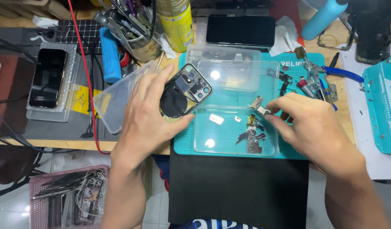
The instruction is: The person works on a disassembled smartphone at a repair bench, lifting the internal assembly out of the frame, detaching and handling small internal components and flex parts by hand, then placing the assembly back into the phone frame and pressing it into place on the mat.
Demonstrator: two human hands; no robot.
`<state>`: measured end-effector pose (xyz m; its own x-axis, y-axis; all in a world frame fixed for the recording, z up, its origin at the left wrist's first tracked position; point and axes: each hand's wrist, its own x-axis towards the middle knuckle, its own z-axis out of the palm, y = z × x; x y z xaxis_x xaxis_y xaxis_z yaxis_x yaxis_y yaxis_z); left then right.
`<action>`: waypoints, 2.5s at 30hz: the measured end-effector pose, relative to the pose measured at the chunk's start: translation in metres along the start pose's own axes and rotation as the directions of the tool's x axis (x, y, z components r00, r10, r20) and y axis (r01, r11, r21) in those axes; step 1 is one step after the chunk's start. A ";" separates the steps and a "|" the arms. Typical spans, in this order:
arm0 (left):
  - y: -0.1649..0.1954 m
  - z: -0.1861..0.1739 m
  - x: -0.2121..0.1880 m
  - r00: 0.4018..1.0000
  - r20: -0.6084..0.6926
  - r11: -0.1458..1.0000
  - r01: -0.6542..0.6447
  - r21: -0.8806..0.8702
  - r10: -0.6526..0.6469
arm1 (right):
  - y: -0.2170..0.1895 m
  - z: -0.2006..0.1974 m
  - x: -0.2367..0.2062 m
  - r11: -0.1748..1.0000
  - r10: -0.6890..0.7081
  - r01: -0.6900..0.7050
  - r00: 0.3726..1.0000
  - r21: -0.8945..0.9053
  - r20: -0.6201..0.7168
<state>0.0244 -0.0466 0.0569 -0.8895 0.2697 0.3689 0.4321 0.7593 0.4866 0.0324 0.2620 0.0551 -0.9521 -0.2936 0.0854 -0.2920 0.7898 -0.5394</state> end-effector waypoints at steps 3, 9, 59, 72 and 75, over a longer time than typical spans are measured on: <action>0.000 -0.001 0.001 1.000 -0.005 1.000 0.018 0.008 -0.018 | 0.000 -0.003 -0.004 0.996 0.049 -0.048 0.999 -0.071 0.015; 0.001 -0.003 0.000 0.999 -0.031 0.999 0.032 0.020 -0.032 | -0.004 0.007 -0.002 0.984 -0.124 0.118 0.992 -0.133 -0.031; 0.017 0.009 -0.005 0.999 0.032 0.998 0.004 0.064 -0.006 | 0.010 0.050 0.011 0.574 -0.089 -0.065 0.986 0.816 0.142; 0.034 0.020 0.000 0.991 0.128 0.999 -0.033 -0.005 0.033 | 0.064 0.046 -0.012 -0.493 -0.057 -0.055 0.998 0.868 0.031; 0.034 0.019 0.000 0.990 0.138 0.999 -0.037 -0.008 0.038 | 0.056 0.042 -0.021 -0.516 -0.059 -0.048 0.998 0.855 0.021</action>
<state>0.0365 -0.0094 0.0581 -0.8846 0.3774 0.2739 0.4657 0.7443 0.4786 0.0398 0.2897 -0.0121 -0.9310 -0.3510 0.1000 0.2743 -0.8537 -0.4426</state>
